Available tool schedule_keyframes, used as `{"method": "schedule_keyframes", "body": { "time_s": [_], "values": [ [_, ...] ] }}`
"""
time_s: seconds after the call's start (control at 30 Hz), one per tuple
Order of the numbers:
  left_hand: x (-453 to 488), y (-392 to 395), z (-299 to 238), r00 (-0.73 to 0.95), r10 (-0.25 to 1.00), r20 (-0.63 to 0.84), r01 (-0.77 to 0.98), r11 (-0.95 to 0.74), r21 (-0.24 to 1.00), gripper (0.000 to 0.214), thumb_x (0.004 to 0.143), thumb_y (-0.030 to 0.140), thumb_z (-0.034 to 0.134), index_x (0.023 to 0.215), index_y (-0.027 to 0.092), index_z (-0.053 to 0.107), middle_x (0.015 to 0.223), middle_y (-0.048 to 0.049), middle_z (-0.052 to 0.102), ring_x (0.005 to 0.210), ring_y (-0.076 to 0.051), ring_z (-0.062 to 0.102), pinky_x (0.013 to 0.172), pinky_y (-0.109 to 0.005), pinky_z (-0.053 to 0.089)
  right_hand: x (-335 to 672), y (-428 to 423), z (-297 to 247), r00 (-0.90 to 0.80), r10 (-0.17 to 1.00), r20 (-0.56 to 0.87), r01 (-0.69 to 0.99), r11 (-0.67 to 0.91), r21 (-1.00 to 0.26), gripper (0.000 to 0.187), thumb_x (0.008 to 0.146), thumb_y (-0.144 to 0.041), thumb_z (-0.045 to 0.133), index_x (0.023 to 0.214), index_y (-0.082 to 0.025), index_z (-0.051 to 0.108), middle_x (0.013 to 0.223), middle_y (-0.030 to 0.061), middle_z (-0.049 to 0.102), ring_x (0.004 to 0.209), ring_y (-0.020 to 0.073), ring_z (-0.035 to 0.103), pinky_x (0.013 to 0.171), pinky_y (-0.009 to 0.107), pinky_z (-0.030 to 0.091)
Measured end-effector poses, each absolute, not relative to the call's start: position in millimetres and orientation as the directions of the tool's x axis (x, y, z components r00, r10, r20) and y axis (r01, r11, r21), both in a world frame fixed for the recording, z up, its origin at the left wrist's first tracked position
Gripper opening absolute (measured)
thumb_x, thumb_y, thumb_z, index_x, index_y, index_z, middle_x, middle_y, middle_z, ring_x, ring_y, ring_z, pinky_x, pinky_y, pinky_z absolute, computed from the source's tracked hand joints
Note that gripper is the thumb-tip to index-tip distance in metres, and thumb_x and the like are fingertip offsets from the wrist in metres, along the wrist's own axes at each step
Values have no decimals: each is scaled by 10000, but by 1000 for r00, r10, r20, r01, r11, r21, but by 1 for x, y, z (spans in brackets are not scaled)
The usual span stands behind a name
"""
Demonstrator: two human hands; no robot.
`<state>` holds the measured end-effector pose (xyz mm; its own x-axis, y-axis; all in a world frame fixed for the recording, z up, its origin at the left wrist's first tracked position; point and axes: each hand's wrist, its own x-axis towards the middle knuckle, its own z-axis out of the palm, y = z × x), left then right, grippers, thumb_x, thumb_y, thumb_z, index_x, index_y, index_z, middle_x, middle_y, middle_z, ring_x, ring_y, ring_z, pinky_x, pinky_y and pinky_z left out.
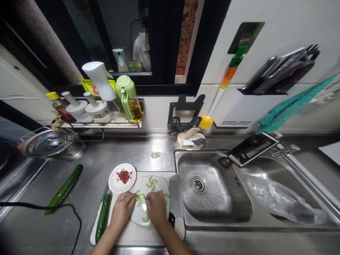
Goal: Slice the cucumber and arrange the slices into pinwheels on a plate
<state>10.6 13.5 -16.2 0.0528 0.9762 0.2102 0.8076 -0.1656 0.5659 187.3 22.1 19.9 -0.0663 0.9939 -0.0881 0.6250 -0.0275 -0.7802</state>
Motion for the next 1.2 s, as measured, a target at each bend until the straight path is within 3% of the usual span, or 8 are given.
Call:
{"method": "schedule_keyframes", "body": {
  "time_s": [0.4,0.83,1.2],
  "values": [
    [10,17,-11,149,962,227,811,-251,528,231,878,286,495,872,207,712,780,-58,660,783,-181,603,724,-314,499,187,22,19,-70,993,-93,628,-28,-778,140,741,-107,529,722,-223,605,729,15,609,866,214,511,764,305,354],
    [24,9,-11,45,965,258,818,-183,544,205,848,253,528,699,189,653,654,-26,606,687,-162,582,673,-285,456,175,21,16,-121,991,-63,592,21,-806,162,734,-76,518,746,-214,601,749,22,604,852,206,512,752,297,372],
    [24,10,-13,33,977,208,829,-144,541,153,831,250,553,752,194,671,685,-32,619,711,-181,583,679,-303,457,163,23,4,-190,981,-36,559,78,-825,188,741,-63,498,779,-224,587,758,7,609,847,206,489,758,300,370]
  ]
}}
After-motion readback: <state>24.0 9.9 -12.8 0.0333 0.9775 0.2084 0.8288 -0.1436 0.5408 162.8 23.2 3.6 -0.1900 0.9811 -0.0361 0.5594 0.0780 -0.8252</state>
